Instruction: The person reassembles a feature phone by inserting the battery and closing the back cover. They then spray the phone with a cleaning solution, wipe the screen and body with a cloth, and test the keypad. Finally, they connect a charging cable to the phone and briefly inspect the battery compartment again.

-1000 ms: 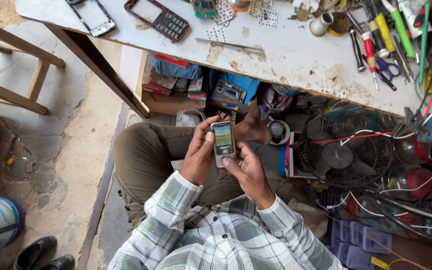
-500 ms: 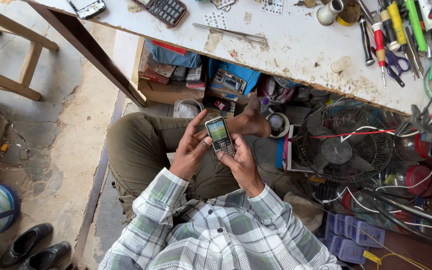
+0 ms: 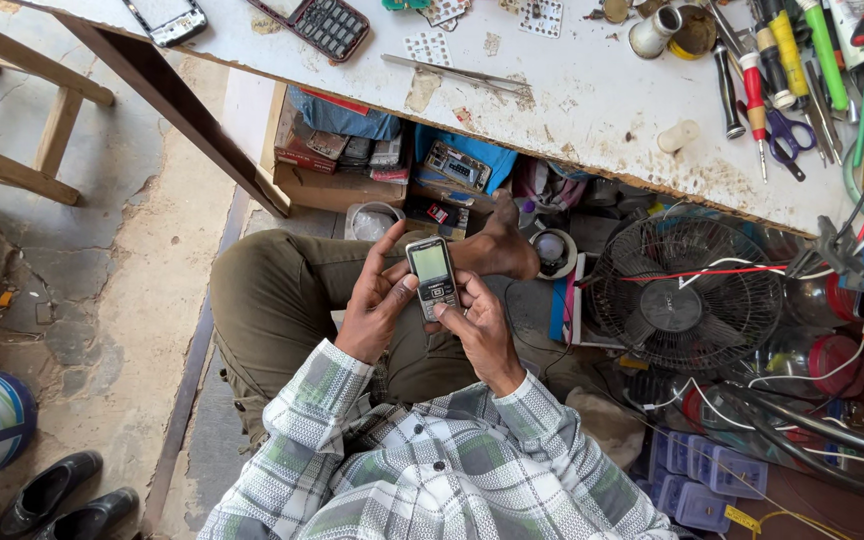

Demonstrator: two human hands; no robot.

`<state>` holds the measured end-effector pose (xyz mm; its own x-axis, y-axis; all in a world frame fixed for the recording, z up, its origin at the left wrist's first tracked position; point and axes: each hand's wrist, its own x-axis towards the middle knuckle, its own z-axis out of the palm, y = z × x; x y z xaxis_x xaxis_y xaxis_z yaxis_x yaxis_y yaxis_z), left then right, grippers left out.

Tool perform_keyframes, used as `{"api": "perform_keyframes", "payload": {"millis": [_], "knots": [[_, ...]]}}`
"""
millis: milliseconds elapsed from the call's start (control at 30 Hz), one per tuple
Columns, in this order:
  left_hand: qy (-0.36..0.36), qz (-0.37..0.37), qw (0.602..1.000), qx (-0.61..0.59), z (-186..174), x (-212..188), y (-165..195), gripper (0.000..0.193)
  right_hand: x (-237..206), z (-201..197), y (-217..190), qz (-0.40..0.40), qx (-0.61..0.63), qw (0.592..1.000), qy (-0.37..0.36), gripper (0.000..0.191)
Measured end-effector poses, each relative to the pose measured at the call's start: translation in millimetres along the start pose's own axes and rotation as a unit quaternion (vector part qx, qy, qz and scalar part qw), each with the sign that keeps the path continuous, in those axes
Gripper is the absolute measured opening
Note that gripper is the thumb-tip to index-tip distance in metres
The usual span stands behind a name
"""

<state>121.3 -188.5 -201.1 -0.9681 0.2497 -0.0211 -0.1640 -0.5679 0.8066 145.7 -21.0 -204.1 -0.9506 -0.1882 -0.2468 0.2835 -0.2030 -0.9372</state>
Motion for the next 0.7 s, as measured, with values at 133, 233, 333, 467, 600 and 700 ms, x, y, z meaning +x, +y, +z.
{"api": "perform_keyframes", "payload": {"millis": [133,233,333,467,600,700], "knots": [[-0.001,-0.002,1.0,0.008,-0.6,-0.5,0.3,0.071,-0.7,-2.7,3.5,0.016,0.0,1.0,0.008,0.039],[0.0,0.004,1.0,0.007,-1.0,0.5,-0.5,0.071,-0.5,-3.4,6.1,0.017,-0.008,1.0,0.013,0.04],[-0.002,0.004,1.0,0.009,-1.7,0.9,-1.3,0.071,0.3,-1.6,5.9,0.02,-0.009,1.0,0.02,0.04],[-0.009,0.015,1.0,0.012,-2.8,0.3,-1.6,0.07,0.9,0.8,4.5,0.02,-0.011,0.999,0.023,0.039],[0.007,0.009,1.0,0.01,-3.7,-0.3,-1.8,0.07,-0.1,-1.1,4.9,0.017,0.01,1.0,0.0,0.039],[0.002,0.007,1.0,-0.011,-3.8,0.1,-1.1,0.071,0.0,-3.4,5.7,0.022,0.019,1.0,-0.005,0.039]]}}
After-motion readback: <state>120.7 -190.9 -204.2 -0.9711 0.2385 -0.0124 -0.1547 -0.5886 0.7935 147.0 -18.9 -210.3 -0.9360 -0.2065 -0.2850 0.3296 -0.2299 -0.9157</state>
